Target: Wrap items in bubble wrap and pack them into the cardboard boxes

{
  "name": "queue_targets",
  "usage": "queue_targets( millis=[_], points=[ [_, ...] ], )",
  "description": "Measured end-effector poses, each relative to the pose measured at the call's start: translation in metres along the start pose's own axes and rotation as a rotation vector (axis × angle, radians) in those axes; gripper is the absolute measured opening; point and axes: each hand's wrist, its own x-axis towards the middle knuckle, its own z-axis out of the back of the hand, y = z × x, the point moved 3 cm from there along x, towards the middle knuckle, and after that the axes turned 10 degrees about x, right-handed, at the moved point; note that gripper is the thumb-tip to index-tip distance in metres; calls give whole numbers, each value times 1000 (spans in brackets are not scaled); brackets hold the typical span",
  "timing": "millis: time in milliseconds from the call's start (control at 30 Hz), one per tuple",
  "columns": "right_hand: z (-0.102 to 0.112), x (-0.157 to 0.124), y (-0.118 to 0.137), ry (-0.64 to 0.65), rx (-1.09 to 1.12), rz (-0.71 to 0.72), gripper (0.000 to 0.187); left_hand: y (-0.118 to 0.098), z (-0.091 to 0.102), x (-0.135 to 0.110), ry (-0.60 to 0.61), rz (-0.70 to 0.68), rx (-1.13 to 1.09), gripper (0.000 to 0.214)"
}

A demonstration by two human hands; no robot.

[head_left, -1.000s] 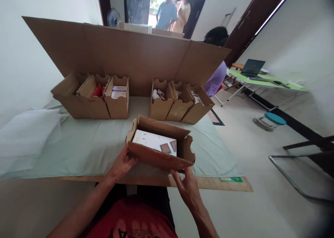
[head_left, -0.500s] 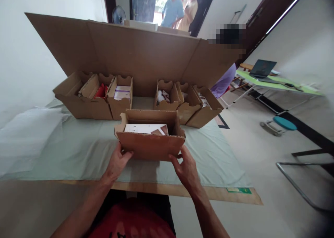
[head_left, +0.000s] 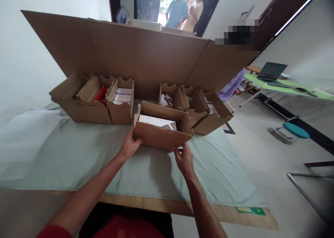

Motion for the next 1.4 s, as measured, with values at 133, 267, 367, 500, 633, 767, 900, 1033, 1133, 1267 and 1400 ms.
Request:
queue_targets(
  millis=[133, 267, 367, 500, 633, 767, 900, 1033, 1133, 1267, 1400],
  points=[
    [3, 15, -6, -30, 31, 25, 42, 6, -16, 5, 9, 16, 52, 66],
    [4, 4, -12, -85, 84, 0, 65, 13, -4, -5, -11, 34, 136, 76],
    [10, -28, -27, -88, 29, -138, 86, 21, 46, -24, -89, -41, 278, 75],
    [22, -76, -44, -16, -55, -195, 86, 37, 163, -65, -331, -15, 642, 65],
    [21, -97, -44, 5, -204, -103, 70, 54, 281, -97, -447, 224, 1064, 54],
    [10, -95, -37, -9, -310, 24, 64, 65, 345, -96, -400, 402, 1299, 58],
    [7, -93, -38, 13, -338, 5, 63, 70, 360, -77, -341, 467, 1373, 63],
    [10, -93, -40, 14, -354, -34, 57, 70, 365, -66, -361, 535, 1338, 54],
    [10, -94, -40, 20, -355, -31, 53, 66, 376, -62, -346, 557, 1294, 43],
    [9, -93, -39, -7, -348, -1, 50, 51, 391, -64, -353, 573, 1253, 39],
    [8, -94, -39, -7, -318, 22, 52, 27, 380, -75, -393, 487, 1241, 41]
  ],
)
